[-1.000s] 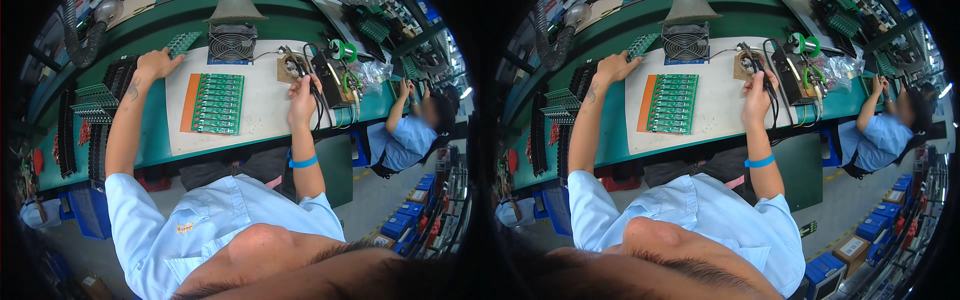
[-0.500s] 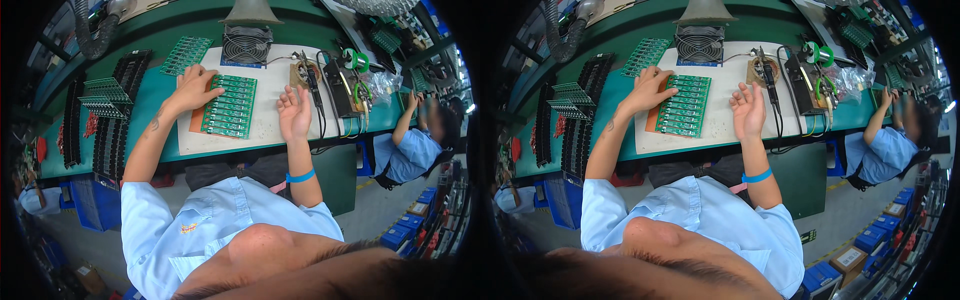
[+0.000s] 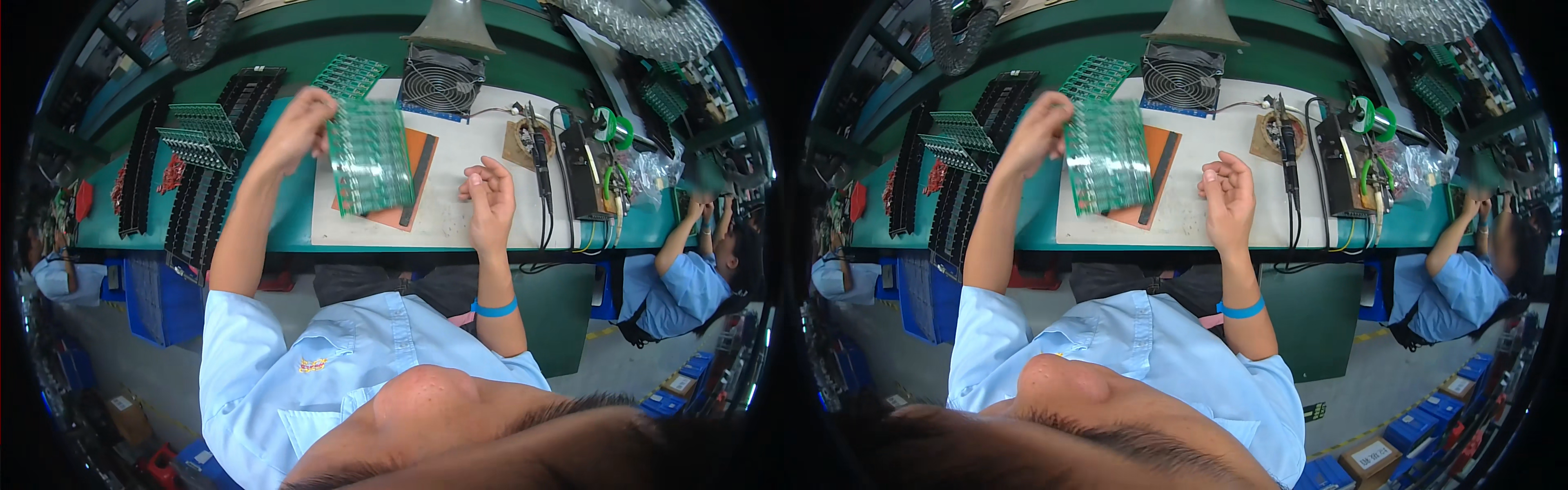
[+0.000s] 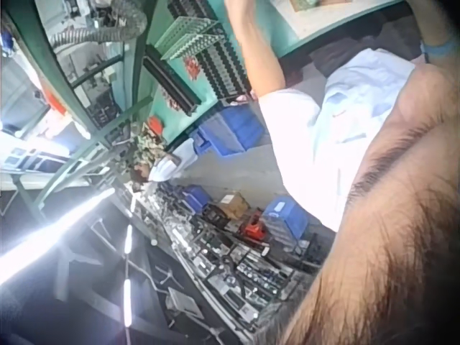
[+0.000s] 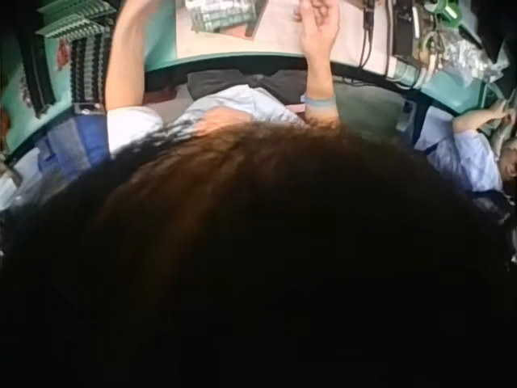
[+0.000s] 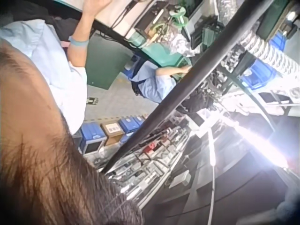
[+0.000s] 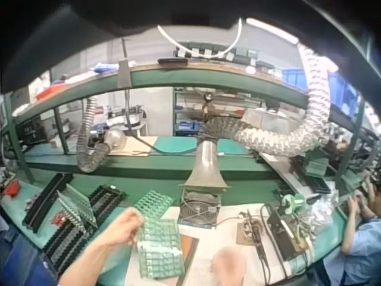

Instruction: Soldering points on multiple printed circuit boards using a handheld soldering iron at a factory workstation.

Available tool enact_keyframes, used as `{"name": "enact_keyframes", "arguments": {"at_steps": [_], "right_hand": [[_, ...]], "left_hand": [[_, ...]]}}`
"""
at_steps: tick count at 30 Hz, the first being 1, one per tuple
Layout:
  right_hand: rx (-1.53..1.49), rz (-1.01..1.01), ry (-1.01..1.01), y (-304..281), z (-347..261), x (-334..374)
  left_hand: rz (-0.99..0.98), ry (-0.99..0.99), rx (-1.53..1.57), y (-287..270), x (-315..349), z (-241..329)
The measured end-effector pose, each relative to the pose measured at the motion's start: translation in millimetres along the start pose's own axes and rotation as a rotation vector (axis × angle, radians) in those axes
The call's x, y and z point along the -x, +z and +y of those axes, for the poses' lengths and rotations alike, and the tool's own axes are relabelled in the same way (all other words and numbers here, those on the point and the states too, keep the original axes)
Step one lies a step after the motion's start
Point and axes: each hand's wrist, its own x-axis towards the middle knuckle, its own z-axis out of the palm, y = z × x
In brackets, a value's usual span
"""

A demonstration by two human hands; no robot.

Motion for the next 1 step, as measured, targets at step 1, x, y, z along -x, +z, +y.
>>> {"name": "enact_keyframes", "arguments": {"at_steps": [1], "right_hand": [[0.034, -0.030, 0.000, -1.3, 3.3, -0.3]], "left_hand": [[0.101, 0.067, -0.012, -13.5, -4.7, 1.1]]}}
